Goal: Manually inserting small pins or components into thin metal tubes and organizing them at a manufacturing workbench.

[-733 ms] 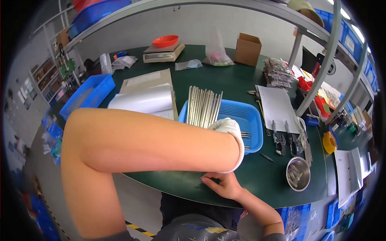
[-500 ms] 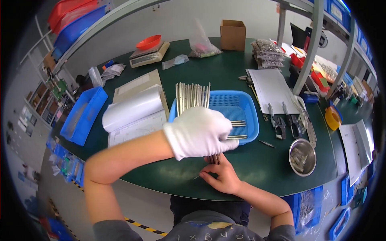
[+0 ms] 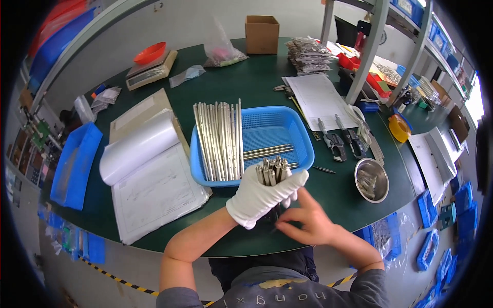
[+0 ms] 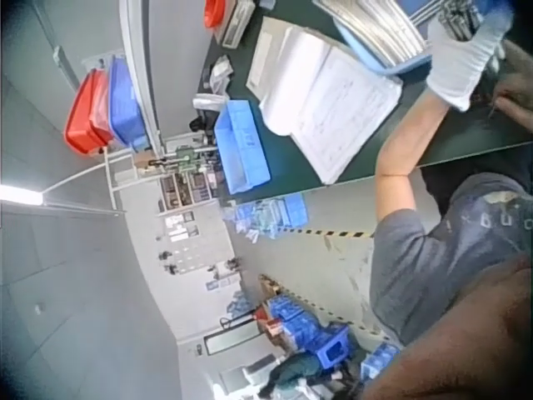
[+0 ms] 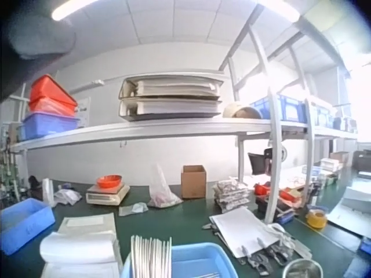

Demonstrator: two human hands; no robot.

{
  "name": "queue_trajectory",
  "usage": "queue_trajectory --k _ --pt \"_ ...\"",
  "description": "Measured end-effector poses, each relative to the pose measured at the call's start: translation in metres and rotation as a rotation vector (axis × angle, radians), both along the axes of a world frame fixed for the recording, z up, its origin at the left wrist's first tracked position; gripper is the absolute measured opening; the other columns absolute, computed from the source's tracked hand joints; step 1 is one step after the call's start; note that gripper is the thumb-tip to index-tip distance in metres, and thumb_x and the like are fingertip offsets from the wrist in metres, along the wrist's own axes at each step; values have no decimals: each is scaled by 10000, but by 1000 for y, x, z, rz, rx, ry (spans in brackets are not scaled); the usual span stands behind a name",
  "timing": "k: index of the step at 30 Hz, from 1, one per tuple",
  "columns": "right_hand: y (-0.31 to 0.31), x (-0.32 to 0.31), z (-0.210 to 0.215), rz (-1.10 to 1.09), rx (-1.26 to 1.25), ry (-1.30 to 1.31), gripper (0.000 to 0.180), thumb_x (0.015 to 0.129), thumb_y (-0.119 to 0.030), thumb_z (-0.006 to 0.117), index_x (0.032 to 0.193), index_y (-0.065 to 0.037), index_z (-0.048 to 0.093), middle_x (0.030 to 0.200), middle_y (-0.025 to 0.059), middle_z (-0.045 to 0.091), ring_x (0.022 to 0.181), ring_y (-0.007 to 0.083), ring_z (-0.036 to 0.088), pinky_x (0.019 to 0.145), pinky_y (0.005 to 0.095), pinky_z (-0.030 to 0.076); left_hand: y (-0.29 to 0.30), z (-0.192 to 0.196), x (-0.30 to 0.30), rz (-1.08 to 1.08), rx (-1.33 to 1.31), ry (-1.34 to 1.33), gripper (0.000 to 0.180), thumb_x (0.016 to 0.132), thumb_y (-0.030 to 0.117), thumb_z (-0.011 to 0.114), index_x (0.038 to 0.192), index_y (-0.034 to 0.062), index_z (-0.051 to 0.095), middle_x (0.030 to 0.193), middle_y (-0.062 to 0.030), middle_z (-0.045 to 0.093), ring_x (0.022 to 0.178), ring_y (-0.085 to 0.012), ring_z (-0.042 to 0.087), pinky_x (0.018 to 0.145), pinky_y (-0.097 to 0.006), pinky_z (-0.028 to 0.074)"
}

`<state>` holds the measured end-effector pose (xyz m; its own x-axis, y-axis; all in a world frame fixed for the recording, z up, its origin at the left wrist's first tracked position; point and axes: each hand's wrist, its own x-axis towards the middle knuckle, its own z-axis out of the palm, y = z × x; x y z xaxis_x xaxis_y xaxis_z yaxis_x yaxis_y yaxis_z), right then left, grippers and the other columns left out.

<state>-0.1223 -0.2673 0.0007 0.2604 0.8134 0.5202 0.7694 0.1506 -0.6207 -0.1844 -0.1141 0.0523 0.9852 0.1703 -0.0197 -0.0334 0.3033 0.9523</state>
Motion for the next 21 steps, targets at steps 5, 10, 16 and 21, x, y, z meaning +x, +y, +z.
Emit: queue_trajectory --k 5,10,16,21 --pt "-44 19 79 -144 75 -83 47 756 -35 582 792 -7 572 983 183 554 819 271 572 715 329 468 -15 -7 -6 73 38 -97 293 813 190 705 634 82 499 554 59 461 471 -25 370 440 -196 300" --pt "-24 14 125 -152 150 -323 104 720 -16 595 818 -12 562 864 123 575 669 224 560 601 297 458 -17 -3 -7 102 71 -119 299 803 166 714 633 75 485 568 58 456 488 -23 352 439 -211 305" --pt "7 19 132 -133 191 -450 112 708 -25 632 790 -25 556 774 96 552 591 226 530 512 302 415 -11 -14 -2 250 298 -292 282 786 159 727 666 47 498 563 48 453 516 -20 369 439 -210 331" --pt "21 21 141 -148 5 -494 48 775 7 560 823 9 551 800 129 548 685 244 548 607 308 437 -6 -6 -1 187 155 -174 268 825 153 687 679 59 482 593 61 467 532 -7 363 452 -197 311"
